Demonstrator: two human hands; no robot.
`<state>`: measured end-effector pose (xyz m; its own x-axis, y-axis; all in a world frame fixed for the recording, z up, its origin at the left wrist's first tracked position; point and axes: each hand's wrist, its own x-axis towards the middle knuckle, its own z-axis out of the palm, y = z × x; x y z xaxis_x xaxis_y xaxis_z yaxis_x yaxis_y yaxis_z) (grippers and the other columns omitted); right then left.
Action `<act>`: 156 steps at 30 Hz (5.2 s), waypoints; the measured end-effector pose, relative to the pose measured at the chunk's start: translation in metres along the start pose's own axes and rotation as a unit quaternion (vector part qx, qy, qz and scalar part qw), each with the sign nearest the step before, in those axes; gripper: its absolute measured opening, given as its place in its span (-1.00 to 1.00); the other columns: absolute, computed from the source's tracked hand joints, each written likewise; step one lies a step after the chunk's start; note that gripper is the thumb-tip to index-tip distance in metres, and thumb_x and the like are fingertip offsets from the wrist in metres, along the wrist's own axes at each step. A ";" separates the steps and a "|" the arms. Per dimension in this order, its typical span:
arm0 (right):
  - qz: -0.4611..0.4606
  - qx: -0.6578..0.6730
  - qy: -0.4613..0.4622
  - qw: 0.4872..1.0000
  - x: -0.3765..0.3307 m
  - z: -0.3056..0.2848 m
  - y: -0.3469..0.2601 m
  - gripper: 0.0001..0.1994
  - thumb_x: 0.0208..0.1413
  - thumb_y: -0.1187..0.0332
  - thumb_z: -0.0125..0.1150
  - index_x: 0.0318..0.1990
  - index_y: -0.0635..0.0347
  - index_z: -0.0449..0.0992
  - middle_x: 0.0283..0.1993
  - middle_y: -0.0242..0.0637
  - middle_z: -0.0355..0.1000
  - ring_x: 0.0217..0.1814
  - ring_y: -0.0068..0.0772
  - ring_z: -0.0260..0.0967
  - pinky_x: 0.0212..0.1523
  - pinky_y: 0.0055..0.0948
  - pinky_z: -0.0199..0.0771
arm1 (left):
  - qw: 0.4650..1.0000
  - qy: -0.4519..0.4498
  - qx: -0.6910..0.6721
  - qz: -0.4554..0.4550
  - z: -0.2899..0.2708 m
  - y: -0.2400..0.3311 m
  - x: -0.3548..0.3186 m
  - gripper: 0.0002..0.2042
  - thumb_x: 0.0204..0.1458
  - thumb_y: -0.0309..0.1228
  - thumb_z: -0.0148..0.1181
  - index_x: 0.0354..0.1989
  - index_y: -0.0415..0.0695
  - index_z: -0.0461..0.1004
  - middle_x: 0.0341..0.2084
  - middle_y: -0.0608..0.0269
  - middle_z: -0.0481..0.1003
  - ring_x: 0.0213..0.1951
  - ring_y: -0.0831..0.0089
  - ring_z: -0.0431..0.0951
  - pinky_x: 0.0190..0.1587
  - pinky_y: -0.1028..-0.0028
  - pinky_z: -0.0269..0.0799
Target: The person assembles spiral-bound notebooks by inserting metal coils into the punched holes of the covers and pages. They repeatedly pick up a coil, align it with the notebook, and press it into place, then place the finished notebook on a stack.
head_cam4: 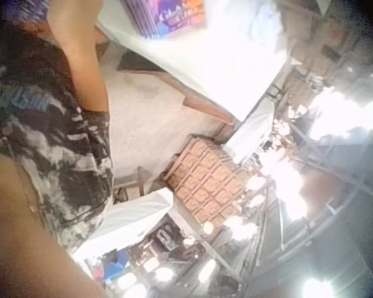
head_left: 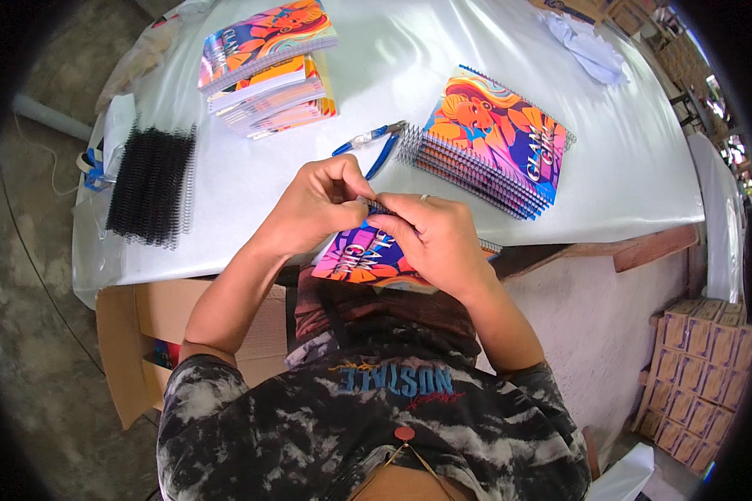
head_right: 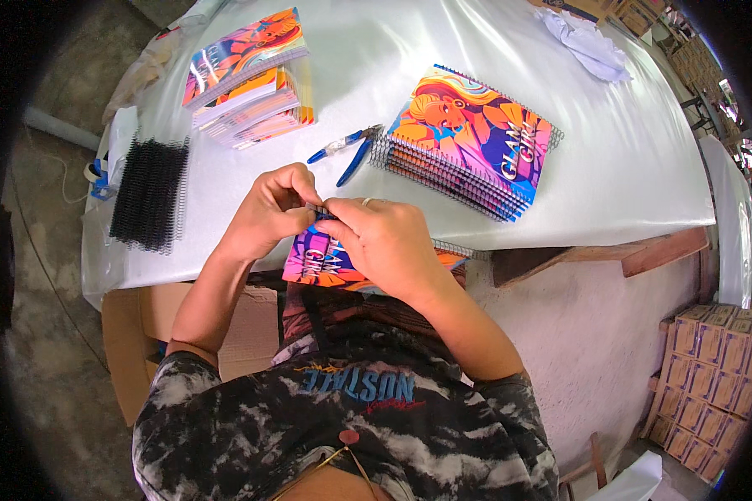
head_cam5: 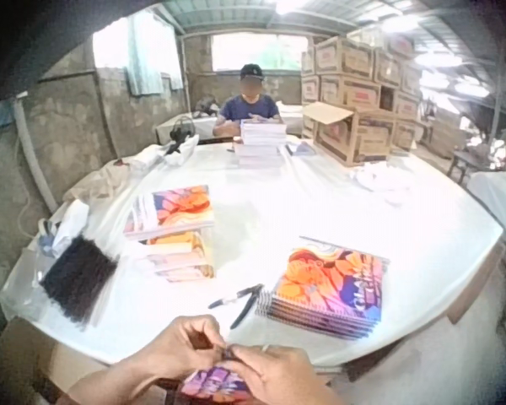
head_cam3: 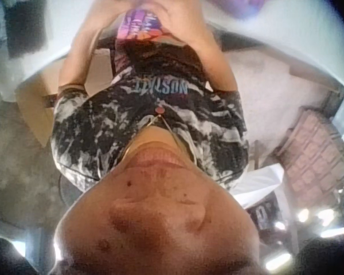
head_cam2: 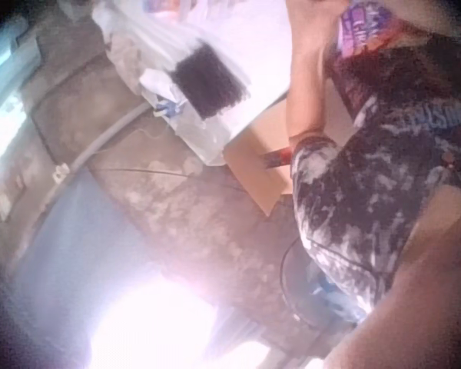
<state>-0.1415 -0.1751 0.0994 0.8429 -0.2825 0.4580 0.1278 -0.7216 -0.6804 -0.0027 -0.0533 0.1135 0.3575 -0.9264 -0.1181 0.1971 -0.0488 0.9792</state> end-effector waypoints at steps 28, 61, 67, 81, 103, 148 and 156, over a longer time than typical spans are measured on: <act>0.103 -0.119 0.582 0.798 -0.048 -0.025 0.143 -0.83 0.07 0.44 0.11 -0.22 0.35 0.40 -0.12 -0.20 0.35 -0.07 -0.37 0.25 -0.06 -0.45 0.26 | 0.832 0.327 0.339 0.291 0.049 -0.057 0.152 -0.76 -0.04 -0.38 0.20 -0.64 -0.25 0.40 -0.60 0.13 0.38 -0.52 0.28 0.40 -0.46 0.39 0.30; 0.119 0.383 0.134 0.906 -0.034 -0.006 0.063 -0.78 -0.06 0.52 0.23 -0.22 0.39 0.47 -0.31 -0.29 0.46 -0.30 -0.63 0.34 -0.24 -0.60 0.33 | 0.974 0.186 0.086 0.094 -0.026 -0.070 -0.004 -0.52 -0.14 -0.70 0.02 0.06 -0.24 0.20 -0.06 0.20 0.30 0.08 0.38 0.23 0.12 0.41 0.09; 0.135 0.323 0.048 0.936 -0.038 -0.009 0.077 -0.78 -0.09 0.56 0.19 -0.22 0.37 0.47 -0.30 -0.32 0.45 -0.29 -0.63 0.32 -0.24 -0.62 0.30 | 0.970 0.191 0.096 0.113 -0.024 -0.084 0.002 -0.54 -0.06 -0.70 -0.03 0.09 -0.24 0.15 -0.10 0.22 0.30 -0.02 0.43 0.27 0.08 0.43 0.13; 0.034 0.296 0.046 0.953 -0.021 -0.011 0.057 -0.76 0.00 0.61 0.12 -0.12 0.38 0.47 -0.13 -0.10 0.47 -0.12 -0.44 0.42 -0.09 -0.54 0.38 | 0.532 0.442 0.692 -0.208 -0.189 -0.042 -0.095 -0.65 -0.01 -0.25 0.00 -0.03 -0.05 0.30 -0.21 0.04 0.43 -0.18 0.03 0.46 -0.16 0.09 0.32; 0.092 0.285 0.102 0.949 -0.025 -0.011 0.063 -0.69 -0.02 0.64 0.14 -0.05 0.40 0.42 -0.10 -0.22 0.44 -0.15 -0.60 0.35 -0.11 -0.61 0.34 | 0.933 0.155 0.315 0.083 -0.064 0.015 -0.015 -0.71 0.18 -0.20 -0.12 -0.31 -0.21 0.37 -0.55 0.33 0.34 -0.51 0.58 0.20 -0.37 0.55 0.23; 0.018 0.204 0.051 0.978 -0.036 0.006 0.056 -0.61 -0.15 0.68 -0.01 -0.08 0.33 0.46 -0.09 -0.06 0.45 -0.04 -0.26 0.43 -0.01 -0.46 0.36 | 0.589 -0.010 0.764 0.264 -0.044 0.076 0.003 -0.74 -0.27 -0.42 0.30 -0.37 -0.13 0.40 -0.41 0.25 0.44 -0.23 0.24 0.42 -0.15 0.34 0.32; -0.010 0.176 0.080 0.981 -0.037 0.015 0.049 -0.71 -0.06 0.62 0.04 -0.11 0.38 0.47 -0.12 -0.06 0.46 -0.09 -0.26 0.46 -0.06 -0.46 0.39 | 0.572 0.191 0.712 0.359 -0.060 0.003 0.003 -0.13 -0.29 0.20 0.13 0.19 -0.08 0.12 0.26 -0.03 -0.05 0.28 0.02 -0.08 0.20 -0.08 -0.23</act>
<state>-0.1585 -0.1911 0.0407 0.7490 -0.3860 0.5385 0.3401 -0.4735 -0.8125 0.0540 -0.0340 0.1056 0.1054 -0.7627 0.6381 -0.9727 -0.2126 -0.0935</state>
